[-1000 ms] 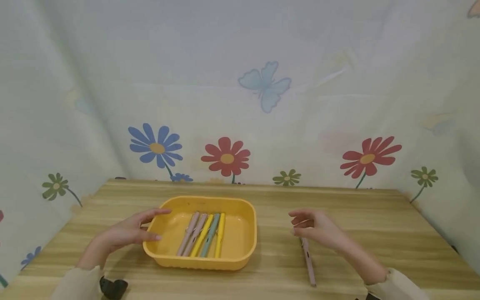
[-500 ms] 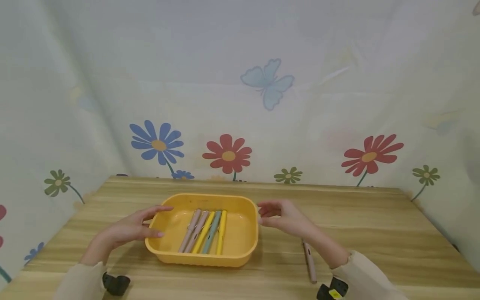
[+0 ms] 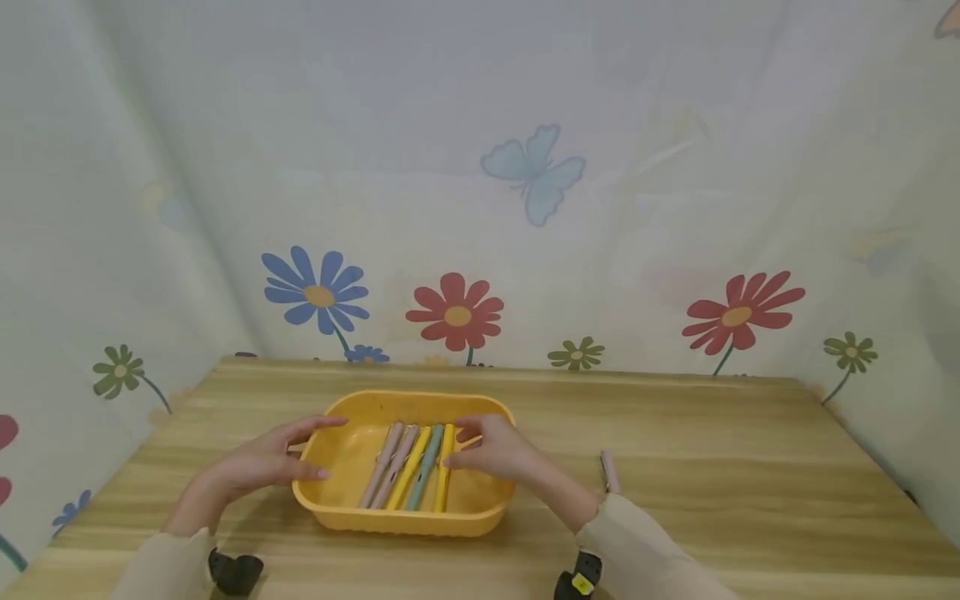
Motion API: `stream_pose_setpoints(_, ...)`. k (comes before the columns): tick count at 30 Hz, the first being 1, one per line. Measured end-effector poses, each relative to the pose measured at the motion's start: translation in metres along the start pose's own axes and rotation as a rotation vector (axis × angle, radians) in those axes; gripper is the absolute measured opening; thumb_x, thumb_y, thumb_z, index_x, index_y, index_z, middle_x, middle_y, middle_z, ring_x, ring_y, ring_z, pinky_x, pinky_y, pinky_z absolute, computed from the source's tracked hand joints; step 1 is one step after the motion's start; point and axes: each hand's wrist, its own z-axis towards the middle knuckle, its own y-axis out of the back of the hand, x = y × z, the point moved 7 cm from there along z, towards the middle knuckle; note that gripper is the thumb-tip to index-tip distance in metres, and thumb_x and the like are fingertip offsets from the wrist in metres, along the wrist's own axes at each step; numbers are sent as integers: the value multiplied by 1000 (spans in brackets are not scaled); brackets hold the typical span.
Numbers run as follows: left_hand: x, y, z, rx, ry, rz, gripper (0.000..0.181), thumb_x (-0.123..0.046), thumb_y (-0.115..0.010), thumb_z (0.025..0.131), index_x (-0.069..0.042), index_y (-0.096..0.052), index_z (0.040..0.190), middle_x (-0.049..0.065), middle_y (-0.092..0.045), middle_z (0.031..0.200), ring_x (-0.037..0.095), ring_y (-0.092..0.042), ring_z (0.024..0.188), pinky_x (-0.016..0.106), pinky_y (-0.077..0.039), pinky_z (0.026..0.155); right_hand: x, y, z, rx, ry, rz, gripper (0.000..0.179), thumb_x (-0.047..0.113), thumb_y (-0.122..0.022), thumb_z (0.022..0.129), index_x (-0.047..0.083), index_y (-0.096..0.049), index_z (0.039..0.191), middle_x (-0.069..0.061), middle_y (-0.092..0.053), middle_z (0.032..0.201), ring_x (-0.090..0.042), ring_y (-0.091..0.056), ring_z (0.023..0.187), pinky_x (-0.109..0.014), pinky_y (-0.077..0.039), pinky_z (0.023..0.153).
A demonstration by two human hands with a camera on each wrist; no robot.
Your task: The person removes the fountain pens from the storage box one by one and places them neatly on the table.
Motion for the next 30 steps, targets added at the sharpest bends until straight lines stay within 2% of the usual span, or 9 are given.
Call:
stream_pose_setpoints(3, -1, 0, 1, -1, -12, 7, 70, -21, -70, 78, -10, -36, 138, 30, -11, 146, 52, -15, 128, 59, -34, 94, -4, -11, 7, 4, -45, -70, 62, 15, -73, 74, -10, -48, 125, -17, -59, 105, -24, -56, 90, -33, -50, 75)
stream_pose_setpoints(6, 2, -1, 1, 6, 1, -15, 70, -21, -70, 78, -10, -35, 139, 31, -9, 146, 52, -16, 128, 57, -36, 93, -11, -20, 11, 3, -98, -105, 61, 15, -74, 73, -10, -49, 122, -8, -58, 81, -16, -52, 66, -27, -45, 55)
stream_pose_setpoints(9, 3, 0, 2, -1, 11, -14, 71, -22, -71, 78, -10, -36, 138, 30, -10, 146, 52, -17, 128, 56, -38, 93, -13, -26, 14, -13, -104, -98, 34, 12, -73, 73, -9, -59, 96, 1, -46, 55, -11, -41, 44, -20, -32, 40)
stream_pose_setpoints(11, 1, 0, 2, -1, 4, -9, 71, -22, -71, 78, -10, -36, 138, 30, -10, 146, 53, -15, 128, 58, -36, 93, -13, -28, 15, -30, -102, -120, 20, 11, -72, 73, -2, -56, 75, 3, -39, 45, -9, -38, 38, -19, -28, 37)
stream_pose_setpoints(13, 0, 1, 2, -1, -1, -1, 71, -22, -71, 78, -10, -36, 138, 30, -10, 146, 54, -13, 128, 60, -34, 94, -12, -31, 17, -42, -103, -161, 27, 10, -72, 72, 5, -48, 59, 4, -39, 42, -9, -39, 37, -18, -28, 36)
stream_pose_setpoints(17, 1, 0, -2, 9, 3, 1, 72, -22, -70, 78, -9, -35, 139, 30, -9, 146, 54, -11, 128, 60, -34, 94, -12, -37, 19, -15, -116, -264, 38, 12, -74, 69, 11, -41, 50, 4, -39, 39, -10, -40, 35, -18, -29, 35)
stream_pose_setpoints(20, 3, 0, -2, 2, 8, 12, 72, -23, -71, 77, -9, -35, 138, 30, -11, 146, 54, -13, 128, 60, -34, 93, -12, -41, 22, 18, -107, -294, 39, 12, -74, 68, 10, -41, 48, 3, -39, 37, -10, -41, 32, -17, -29, 32)
stream_pose_setpoints(27, 0, 1, 1, -5, -6, 9, 72, -22, -71, 77, -8, -36, 138, 30, -14, 145, 54, -13, 128, 61, -32, 94, -13, -39, 27, -3, -77, -360, 36, 7, -70, 67, 10, -40, 47, 4, -38, 36, -8, -40, 32, -17, -29, 34)
stream_pose_setpoints(30, -1, 0, 2, 4, -6, 12, 72, -21, -71, 77, -8, -35, 138, 30, -13, 146, 55, -13, 127, 61, -33, 94, -17, -38, 28, 9, -102, -335, 35, 7, -70, 69, 9, -41, 48, 3, -40, 36, -7, -42, 32, -17, -32, 34)
